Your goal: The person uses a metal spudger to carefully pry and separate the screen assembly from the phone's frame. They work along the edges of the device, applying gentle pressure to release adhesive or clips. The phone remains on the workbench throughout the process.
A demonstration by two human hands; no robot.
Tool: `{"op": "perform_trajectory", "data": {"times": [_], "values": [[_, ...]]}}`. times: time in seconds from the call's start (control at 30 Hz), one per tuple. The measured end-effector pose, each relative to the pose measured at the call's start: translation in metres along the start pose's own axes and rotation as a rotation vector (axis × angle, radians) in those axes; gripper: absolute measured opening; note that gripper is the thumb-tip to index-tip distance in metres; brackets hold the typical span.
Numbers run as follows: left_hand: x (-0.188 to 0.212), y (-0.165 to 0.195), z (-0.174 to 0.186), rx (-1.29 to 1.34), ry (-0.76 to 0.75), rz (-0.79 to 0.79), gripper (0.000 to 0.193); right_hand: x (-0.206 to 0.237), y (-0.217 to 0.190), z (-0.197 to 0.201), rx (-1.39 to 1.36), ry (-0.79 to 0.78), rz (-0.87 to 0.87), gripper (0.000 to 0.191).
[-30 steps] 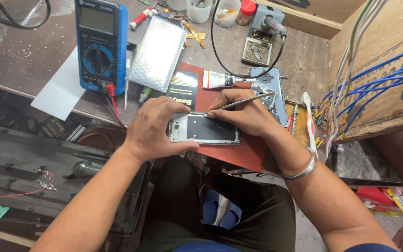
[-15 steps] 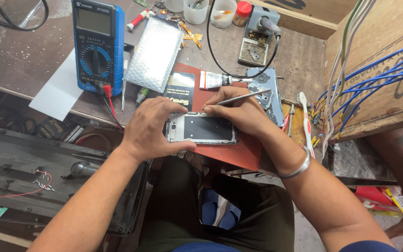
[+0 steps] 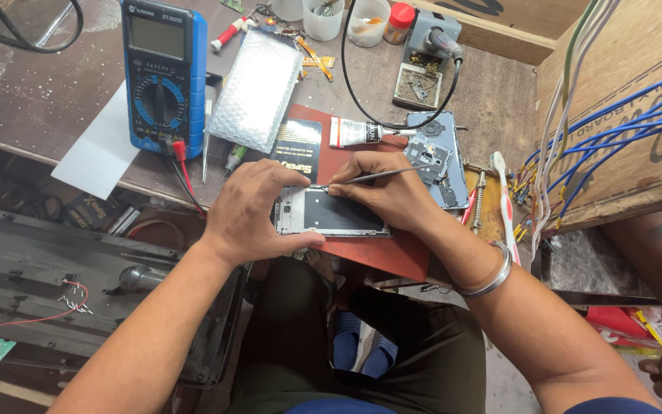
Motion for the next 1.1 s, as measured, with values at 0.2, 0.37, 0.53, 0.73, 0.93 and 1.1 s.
{"op": "perform_trajectory", "data": {"times": [0.2,0.37,0.53,0.73,0.93,1.1], "values": [[-0.001,0.0,0.001,0.004,0.002,-0.007,0.074,-0.002,0.005,0.008,-0.217,0.047,-0.174,0.018],[-0.002,0.001,0.001,0.003,0.004,-0.009,0.073,-0.001,0.001,0.008,-0.003,-0.051,-0.074,0.015],[-0.002,0.002,0.001,0.01,0.015,-0.022,0.074,-0.002,-0.001,-0.002,-0.027,-0.032,-0.002,0.017],[-0.001,0.001,0.001,0.011,0.002,-0.013,0.074,-0.002,-0.001,0.002,-0.077,-0.018,-0.083,0.015],[-0.002,0.001,0.0,0.014,0.008,-0.02,0.074,-0.002,-0.004,0.0,-0.006,-0.01,-0.028,0.013],[-0.003,0.001,0.0,0.006,0.017,-0.028,0.074,-0.004,-0.007,-0.006,-0.031,0.027,-0.002,0.014]]}}
Point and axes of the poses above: each hand's wrist, its own x-axis away from the middle knuckle, its own z-axis out of the back of the hand, y = z × x, the point moved 3 cm from there along -x, towards the middle knuckle, and after that the axes turned 4 degrees about z, right-handed, at the moved point
